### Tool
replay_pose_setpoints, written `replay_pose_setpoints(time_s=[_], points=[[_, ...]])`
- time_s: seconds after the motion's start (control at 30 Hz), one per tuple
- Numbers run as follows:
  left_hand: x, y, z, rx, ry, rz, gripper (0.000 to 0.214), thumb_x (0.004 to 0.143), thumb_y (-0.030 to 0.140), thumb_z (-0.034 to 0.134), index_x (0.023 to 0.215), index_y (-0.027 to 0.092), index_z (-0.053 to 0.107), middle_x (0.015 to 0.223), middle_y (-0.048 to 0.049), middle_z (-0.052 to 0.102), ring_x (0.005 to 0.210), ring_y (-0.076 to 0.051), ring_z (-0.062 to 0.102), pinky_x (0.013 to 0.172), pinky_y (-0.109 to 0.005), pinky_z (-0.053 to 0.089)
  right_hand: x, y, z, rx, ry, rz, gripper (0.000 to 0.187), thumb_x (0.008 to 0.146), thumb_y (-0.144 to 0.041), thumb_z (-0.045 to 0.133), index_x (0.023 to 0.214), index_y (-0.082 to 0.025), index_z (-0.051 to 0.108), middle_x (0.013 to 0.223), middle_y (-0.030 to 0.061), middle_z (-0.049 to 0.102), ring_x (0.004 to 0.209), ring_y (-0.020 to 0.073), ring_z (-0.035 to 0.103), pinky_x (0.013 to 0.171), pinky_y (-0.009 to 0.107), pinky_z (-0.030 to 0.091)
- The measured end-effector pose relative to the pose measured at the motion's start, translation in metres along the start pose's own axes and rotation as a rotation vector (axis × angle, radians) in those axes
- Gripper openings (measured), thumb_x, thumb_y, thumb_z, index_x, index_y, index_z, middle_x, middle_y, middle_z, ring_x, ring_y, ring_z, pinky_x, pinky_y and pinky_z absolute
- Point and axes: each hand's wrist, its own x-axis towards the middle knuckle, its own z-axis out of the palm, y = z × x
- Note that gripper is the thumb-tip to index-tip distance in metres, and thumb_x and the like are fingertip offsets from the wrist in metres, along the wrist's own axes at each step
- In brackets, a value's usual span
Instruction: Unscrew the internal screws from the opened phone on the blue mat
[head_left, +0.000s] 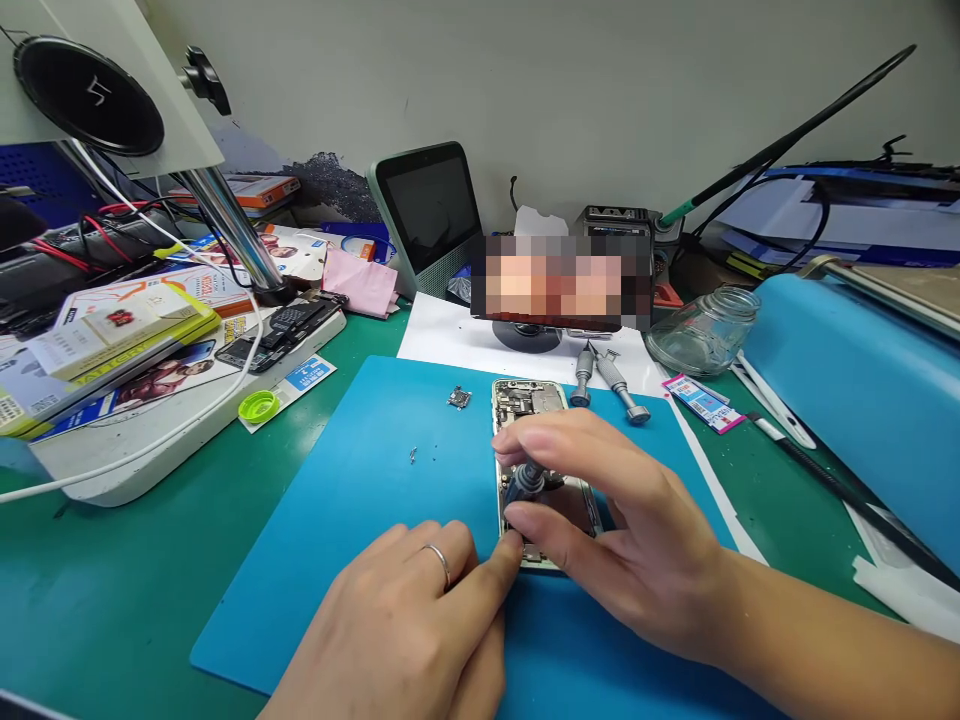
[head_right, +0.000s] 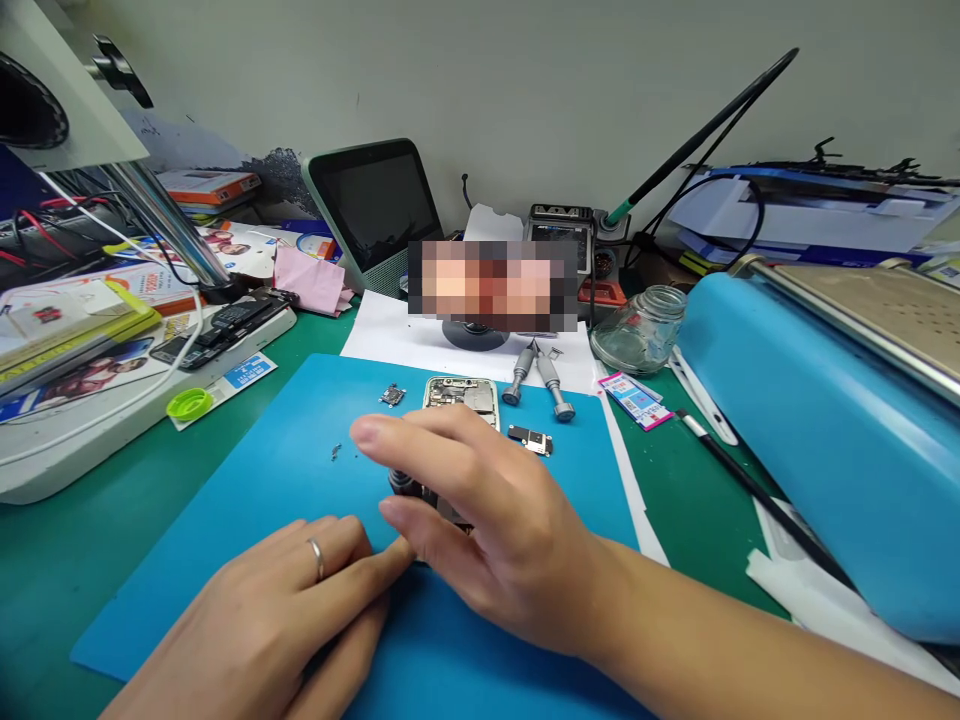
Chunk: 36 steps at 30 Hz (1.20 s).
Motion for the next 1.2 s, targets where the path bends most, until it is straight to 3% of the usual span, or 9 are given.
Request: replay_pose_setpoints(time_s=[0.17, 0.27, 0.37, 0.53, 0.67, 0.77, 0.87, 1.03, 1.2], points=[[-0.0004, 0.0002, -0.0012, 0.003, -0.027, -0.006, 0.039, 0.101, 0.011, 0.051, 0.136, 0.021, 0.063, 0.083, 0.0021, 0.061, 0.068, -0.015, 0.062, 0.056, -0.031, 0.048, -0.001, -0.0035, -0.0013, 0.008, 0.004, 0.039, 0.066, 0.095, 0.006, 0.051, 0.153, -0.025, 0.052, 0.134, 0.0103, 0.074, 0.118, 0.0213, 0.071, 0.097, 0.041, 0.065], [-0.0015, 0.0013, -0.002, 0.009, -0.03, -0.008, 0.037, 0.102, 0.011, 0.05, 0.135, 0.021, 0.064, 0.084, 0.0017, 0.062, 0.069, -0.016, 0.063, 0.056, -0.032, 0.048, -0.0008, -0.0034, -0.0021, 0.015, 0.007, 0.043, 0.065, 0.096, 0.003, 0.055, 0.153, -0.027, 0.053, 0.133, 0.0093, 0.074, 0.116, 0.0216, 0.071, 0.097, 0.041, 0.065], [-0.0019, 0.0024, -0.0027, 0.011, -0.027, -0.01, 0.039, 0.102, 0.01, 0.049, 0.137, 0.021, 0.063, 0.085, 0.0014, 0.063, 0.07, -0.016, 0.064, 0.058, -0.032, 0.049, -0.0022, -0.0017, -0.0016, 0.005, 0.013, 0.041, 0.069, 0.094, 0.003, 0.063, 0.154, -0.027, 0.052, 0.135, 0.0088, 0.073, 0.116, 0.0195, 0.072, 0.099, 0.037, 0.064], [-0.0006, 0.0024, -0.0018, 0.023, -0.039, -0.008, 0.039, 0.102, 0.01, 0.05, 0.137, 0.02, 0.063, 0.085, 0.0013, 0.062, 0.071, -0.016, 0.064, 0.057, -0.032, 0.049, -0.006, -0.0018, 0.0001, 0.018, 0.042, 0.123, 0.072, 0.092, 0.007, 0.052, 0.157, -0.025, 0.049, 0.136, 0.0092, 0.072, 0.119, 0.0177, 0.072, 0.095, 0.03, 0.066], [-0.0005, 0.0017, 0.0007, 0.028, 0.001, 0.007, 0.041, 0.099, 0.009, 0.05, 0.136, 0.021, 0.063, 0.082, 0.0021, 0.061, 0.067, -0.016, 0.062, 0.054, -0.032, 0.047, -0.0031, -0.0034, -0.0011, -0.032, -0.003, 0.04, 0.069, 0.094, 0.002, 0.061, 0.155, -0.026, 0.049, 0.135, 0.0099, 0.074, 0.119, 0.0196, 0.074, 0.102, 0.035, 0.065], [-0.0009, 0.0009, 0.0012, 0.027, 0.013, 0.006, 0.041, 0.097, 0.01, 0.051, 0.135, 0.021, 0.063, 0.081, 0.0022, 0.061, 0.066, -0.016, 0.062, 0.053, -0.032, 0.047, -0.0003, -0.0043, -0.0022, -0.056, -0.027, -0.015, 0.067, 0.095, 0.001, 0.061, 0.155, -0.026, 0.049, 0.129, 0.0106, 0.076, 0.113, 0.0214, 0.076, 0.097, 0.039, 0.067], [-0.0013, 0.0003, 0.0008, 0.014, 0.005, 0.009, 0.038, 0.098, 0.01, 0.051, 0.132, 0.022, 0.064, 0.081, 0.0024, 0.061, 0.066, -0.015, 0.062, 0.054, -0.031, 0.047, 0.0004, -0.005, -0.0021, -0.052, -0.019, -0.009, 0.068, 0.093, 0.006, 0.054, 0.154, -0.023, 0.05, 0.121, 0.0099, 0.078, 0.111, 0.0224, 0.076, 0.094, 0.04, 0.068], [-0.0008, 0.0003, 0.0017, 0.027, -0.006, 0.001, 0.041, 0.096, 0.009, 0.052, 0.133, 0.022, 0.064, 0.081, 0.0023, 0.06, 0.065, -0.016, 0.061, 0.054, -0.032, 0.046, -0.0008, -0.0053, -0.0008, -0.039, -0.021, -0.03, 0.069, 0.093, 0.002, 0.063, 0.155, -0.023, 0.048, 0.131, 0.0123, 0.076, 0.112, 0.0219, 0.076, 0.095, 0.039, 0.067], [0.001, -0.0003, 0.0033, 0.031, 0.018, 0.008, 0.038, 0.097, 0.01, 0.052, 0.132, 0.021, 0.065, 0.08, 0.0023, 0.06, 0.064, -0.015, 0.061, 0.053, -0.032, 0.046, -0.0019, -0.0059, -0.0014, -0.05, -0.026, 0.002, 0.074, 0.089, 0.008, 0.058, 0.155, -0.021, 0.047, 0.128, 0.0109, 0.076, 0.112, 0.0217, 0.076, 0.093, 0.036, 0.067]])
